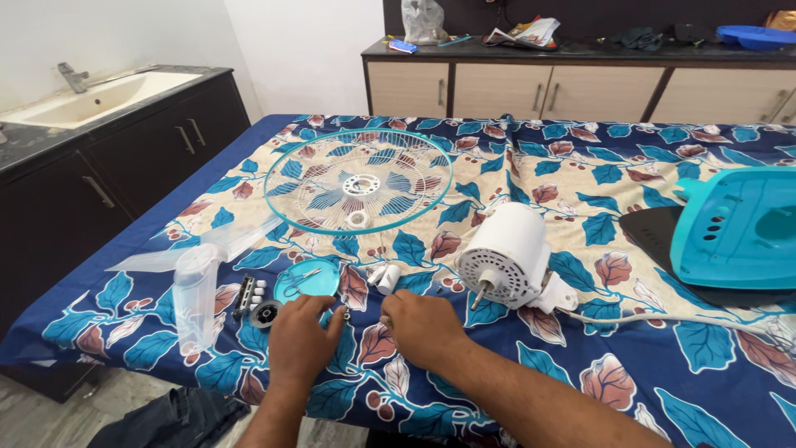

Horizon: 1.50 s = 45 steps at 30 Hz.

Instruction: The person uses a screwdriver to tighten screws on the rear end of a white fan motor. They repeatedly rotate the motor and adjust the screwdriver to secure the components.

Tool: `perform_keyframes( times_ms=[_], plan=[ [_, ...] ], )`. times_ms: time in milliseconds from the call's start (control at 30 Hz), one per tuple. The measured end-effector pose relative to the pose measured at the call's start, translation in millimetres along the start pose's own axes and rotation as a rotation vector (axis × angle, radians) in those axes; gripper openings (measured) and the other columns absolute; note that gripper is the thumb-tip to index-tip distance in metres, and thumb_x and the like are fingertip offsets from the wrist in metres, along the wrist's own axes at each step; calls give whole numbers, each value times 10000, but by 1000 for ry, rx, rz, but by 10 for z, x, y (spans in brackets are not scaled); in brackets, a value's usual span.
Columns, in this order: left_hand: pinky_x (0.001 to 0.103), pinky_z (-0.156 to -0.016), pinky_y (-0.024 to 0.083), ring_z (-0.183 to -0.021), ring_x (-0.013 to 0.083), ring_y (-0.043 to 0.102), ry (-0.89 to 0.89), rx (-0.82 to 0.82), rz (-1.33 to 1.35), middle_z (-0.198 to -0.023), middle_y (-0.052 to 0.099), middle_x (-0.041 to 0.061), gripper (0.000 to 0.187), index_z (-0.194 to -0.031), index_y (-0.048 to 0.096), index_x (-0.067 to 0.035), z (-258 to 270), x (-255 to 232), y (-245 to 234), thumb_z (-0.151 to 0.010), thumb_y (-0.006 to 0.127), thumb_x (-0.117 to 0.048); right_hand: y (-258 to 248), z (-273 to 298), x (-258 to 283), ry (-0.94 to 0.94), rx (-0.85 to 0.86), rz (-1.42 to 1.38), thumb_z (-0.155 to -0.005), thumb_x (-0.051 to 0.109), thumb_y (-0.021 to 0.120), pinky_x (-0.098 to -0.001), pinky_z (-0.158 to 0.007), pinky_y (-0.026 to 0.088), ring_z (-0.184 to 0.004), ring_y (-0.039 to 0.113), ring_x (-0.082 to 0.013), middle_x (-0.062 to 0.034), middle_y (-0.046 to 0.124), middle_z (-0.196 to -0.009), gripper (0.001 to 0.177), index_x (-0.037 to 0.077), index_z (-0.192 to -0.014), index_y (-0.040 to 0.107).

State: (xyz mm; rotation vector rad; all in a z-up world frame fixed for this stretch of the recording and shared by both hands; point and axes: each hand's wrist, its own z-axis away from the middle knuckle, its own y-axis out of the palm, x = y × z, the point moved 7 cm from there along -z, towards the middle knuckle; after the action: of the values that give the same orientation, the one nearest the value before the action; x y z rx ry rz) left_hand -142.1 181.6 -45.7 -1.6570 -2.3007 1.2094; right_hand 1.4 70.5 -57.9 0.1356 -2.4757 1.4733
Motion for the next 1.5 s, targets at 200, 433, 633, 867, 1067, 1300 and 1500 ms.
perform_keyframes(
  times_ms=[200, 433, 633, 867, 1067, 1300, 1500],
  plan=[
    [354, -761, 529, -844, 242, 687, 200, -141, 281, -888, 752, 67, 143, -896, 769, -74, 55, -192, -103, -856, 733, -207, -395, 99, 124, 55, -140, -122, -933, 263, 675, -447, -642, 543, -765, 706, -319, -79, 701, -885, 147, 119, -950, 693],
    [310, -773, 572, -826, 153, 694, -594, 383, 1475, -910, 753, 64, 360, -1033, 733, -9, 231, -638, 999, -1043, 523, -302, -876, 248, 91, 94, -468, -211, -868, 191, 744, -428, -663, 549, -799, 715, -312, -61, 744, -891, 80, 127, -914, 749],
    [316, -813, 568, -863, 153, 690, -849, 535, 1681, -947, 726, 44, 295, -1040, 699, -41, 403, -1018, 1351, -1036, 537, -288, -1158, 630, -116, 39, -543, -62, -829, 183, 749, -413, -620, 546, -753, 726, -280, -47, 732, -843, 92, 148, -911, 771],
    [285, -679, 508, -749, 133, 666, -823, 522, 1450, -853, 688, 43, 335, -977, 660, -54, 355, -991, 1655, -1060, 529, -351, -1170, 809, -547, 174, -389, -76, -849, 326, 789, -411, -575, 555, -704, 721, -278, -55, 732, -856, 290, 160, -1076, 716],
    [263, -605, 492, -700, 117, 657, -833, 352, 1297, -850, 693, 38, 238, -935, 657, -52, 117, -632, 1670, -1008, 625, -276, -898, 803, -666, 142, -212, 192, -860, 283, 728, -454, -536, 541, -718, 705, -315, -81, 690, -943, 378, 193, -1225, 685],
    [257, -681, 565, -744, 122, 683, -742, 291, 1283, -868, 733, 56, 181, -1036, 732, 12, -21, -843, 1555, -941, 711, -140, -1189, 891, -677, -68, -544, 160, -806, 106, 734, -429, -640, 540, -750, 707, -278, -44, 671, -847, 178, 158, -976, 726],
    [260, -727, 610, -797, 136, 740, -461, 284, 1169, -932, 773, 78, 225, -1113, 738, 5, -290, -1430, 1295, -911, 680, -76, -1634, 1064, -992, -18, -640, -51, -882, 45, 682, -362, -633, 552, -766, 726, -261, -53, 731, -934, 163, 148, -1004, 712]
  ],
)
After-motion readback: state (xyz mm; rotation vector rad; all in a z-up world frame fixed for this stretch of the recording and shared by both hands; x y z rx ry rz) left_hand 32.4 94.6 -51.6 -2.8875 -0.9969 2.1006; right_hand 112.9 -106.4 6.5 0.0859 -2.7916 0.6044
